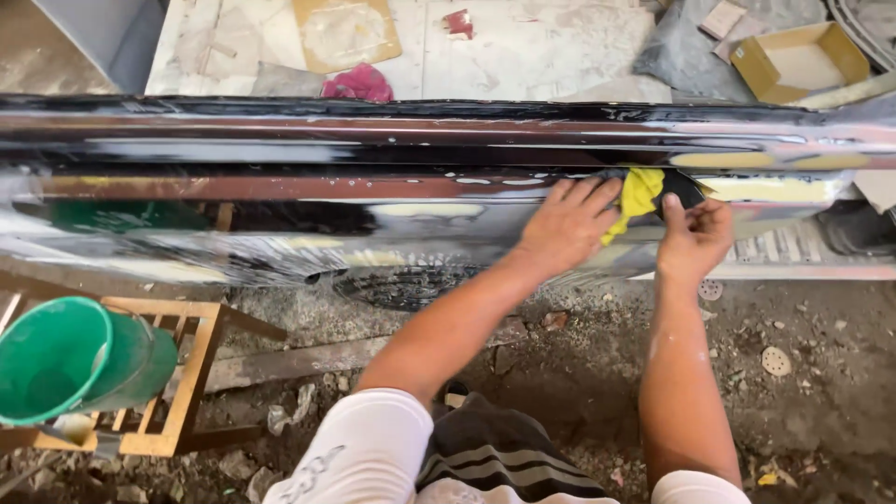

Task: The person scrubs a car bumper with a black sponge and wipes it with a yellow cloth. They dip the sponge and cloth into a green bucket of water to rinse them and continue scrubbing and wiping the bumper surface.

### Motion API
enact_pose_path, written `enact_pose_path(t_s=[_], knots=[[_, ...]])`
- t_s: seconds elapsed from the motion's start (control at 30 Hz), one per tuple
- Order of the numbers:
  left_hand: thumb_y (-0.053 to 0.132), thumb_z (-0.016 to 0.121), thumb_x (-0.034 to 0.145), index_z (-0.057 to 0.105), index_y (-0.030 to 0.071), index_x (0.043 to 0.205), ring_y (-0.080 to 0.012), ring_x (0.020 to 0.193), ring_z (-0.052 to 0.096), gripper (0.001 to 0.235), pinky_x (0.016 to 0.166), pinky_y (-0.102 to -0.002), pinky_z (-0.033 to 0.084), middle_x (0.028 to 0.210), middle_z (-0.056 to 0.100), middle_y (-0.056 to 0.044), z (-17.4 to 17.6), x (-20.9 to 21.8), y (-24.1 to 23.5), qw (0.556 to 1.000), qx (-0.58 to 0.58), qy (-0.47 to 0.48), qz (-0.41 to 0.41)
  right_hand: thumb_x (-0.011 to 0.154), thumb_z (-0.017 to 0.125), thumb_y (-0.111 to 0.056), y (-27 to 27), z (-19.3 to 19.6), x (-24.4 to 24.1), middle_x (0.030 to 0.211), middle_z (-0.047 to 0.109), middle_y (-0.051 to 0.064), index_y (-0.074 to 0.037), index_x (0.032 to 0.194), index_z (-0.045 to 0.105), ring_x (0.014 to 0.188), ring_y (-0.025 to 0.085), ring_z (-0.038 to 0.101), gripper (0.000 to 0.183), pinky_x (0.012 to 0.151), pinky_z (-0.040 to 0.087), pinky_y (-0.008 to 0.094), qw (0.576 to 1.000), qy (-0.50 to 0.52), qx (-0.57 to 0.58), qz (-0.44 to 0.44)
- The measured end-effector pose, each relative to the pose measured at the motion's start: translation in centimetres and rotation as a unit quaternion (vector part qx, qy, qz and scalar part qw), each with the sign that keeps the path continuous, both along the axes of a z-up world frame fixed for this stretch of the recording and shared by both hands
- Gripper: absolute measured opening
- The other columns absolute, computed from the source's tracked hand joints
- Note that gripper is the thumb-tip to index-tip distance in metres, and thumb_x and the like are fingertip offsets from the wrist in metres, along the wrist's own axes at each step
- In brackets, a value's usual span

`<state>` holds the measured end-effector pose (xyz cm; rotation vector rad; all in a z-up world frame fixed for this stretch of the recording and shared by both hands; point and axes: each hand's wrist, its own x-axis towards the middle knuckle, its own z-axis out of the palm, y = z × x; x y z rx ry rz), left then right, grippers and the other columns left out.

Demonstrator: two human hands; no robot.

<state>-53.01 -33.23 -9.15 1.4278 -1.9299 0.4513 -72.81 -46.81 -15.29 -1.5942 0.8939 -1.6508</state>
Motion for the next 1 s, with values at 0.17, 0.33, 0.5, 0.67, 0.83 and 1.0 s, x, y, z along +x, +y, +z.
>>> enact_pose_path(t_s=[0.17, 0.33, 0.5, 0.67, 0.83, 1.0], knots=[[0.035, 0.082, 0.074, 0.068, 0.015, 0.107, -0.0283, 0.113, 0.058, 0.041, 0.097, -0.050, 0.045, 0.125, 0.062, -0.010, -3.3, 11.4, 8.5, 0.992, -0.011, 0.000, 0.125, 0.098, 0.085, 0.002, -0.1, 0.2, -1.7, 0.097, 0.064, -0.002, -0.007, 0.110, 0.059, 0.081, 0.005, 0.053, 0.030, 0.076, 0.045, 0.019, 0.999, -0.021, 0.023, 0.042], [0.033, 0.082, 0.088, 0.059, 0.006, 0.098, -0.0328, 0.114, 0.056, 0.037, 0.098, -0.050, 0.042, 0.115, 0.059, -0.015, -7.8, 25.1, 20.1, 0.904, -0.114, 0.034, 0.410, 0.097, 0.082, 0.004, 0.2, 1.1, -1.7, 0.098, 0.062, -0.002, -0.008, 0.119, 0.053, 0.084, 0.005, 0.056, 0.038, 0.074, 0.044, 0.019, 0.994, -0.066, 0.044, 0.080], [0.018, 0.076, 0.086, 0.065, 0.004, 0.113, -0.0349, 0.121, 0.049, 0.032, 0.107, -0.052, 0.044, 0.130, 0.050, -0.018, -7.0, 26.9, 24.0, 0.875, -0.072, 0.096, 0.469, 0.098, 0.076, 0.005, 2.1, 2.4, -0.3, 0.092, 0.058, -0.002, -0.009, 0.137, 0.052, 0.077, 0.003, 0.053, 0.048, 0.068, 0.041, 0.017, 0.988, -0.073, 0.060, 0.121], [0.018, 0.077, 0.081, 0.070, 0.010, 0.104, -0.0322, 0.117, 0.051, 0.025, 0.096, -0.047, 0.046, 0.121, 0.055, -0.015, -4.8, 19.4, 20.1, 0.920, -0.082, 0.170, 0.343, 0.100, 0.072, 0.003, 5.8, 3.6, 2.0, 0.100, 0.066, 0.001, -0.006, 0.134, 0.056, 0.077, 0.004, 0.057, 0.039, 0.064, 0.046, 0.018, 0.988, -0.029, 0.089, 0.123], [0.010, 0.078, 0.078, 0.067, 0.007, 0.093, -0.0224, 0.104, 0.060, 0.020, 0.083, -0.035, 0.053, 0.115, 0.062, -0.011, -3.2, 11.6, 16.7, 0.933, -0.046, 0.337, 0.118, 0.099, 0.072, 0.003, 9.3, 5.0, 3.5, 0.108, 0.068, 0.001, -0.005, 0.134, 0.057, 0.074, 0.004, 0.055, 0.039, 0.062, 0.046, 0.019, 0.980, -0.050, 0.103, 0.163], [-0.007, 0.064, 0.074, 0.061, 0.008, 0.133, -0.0143, 0.098, 0.066, 0.062, 0.083, -0.027, 0.060, 0.110, 0.070, -0.006, -3.7, 7.2, 13.6, 0.794, 0.217, 0.564, -0.065, 0.094, 0.072, 0.001, 14.8, 7.6, 6.2, 0.100, 0.072, 0.004, -0.003, 0.128, 0.064, 0.072, 0.005, 0.063, 0.035, 0.062, 0.051, 0.020, 0.957, -0.075, 0.191, 0.205]])
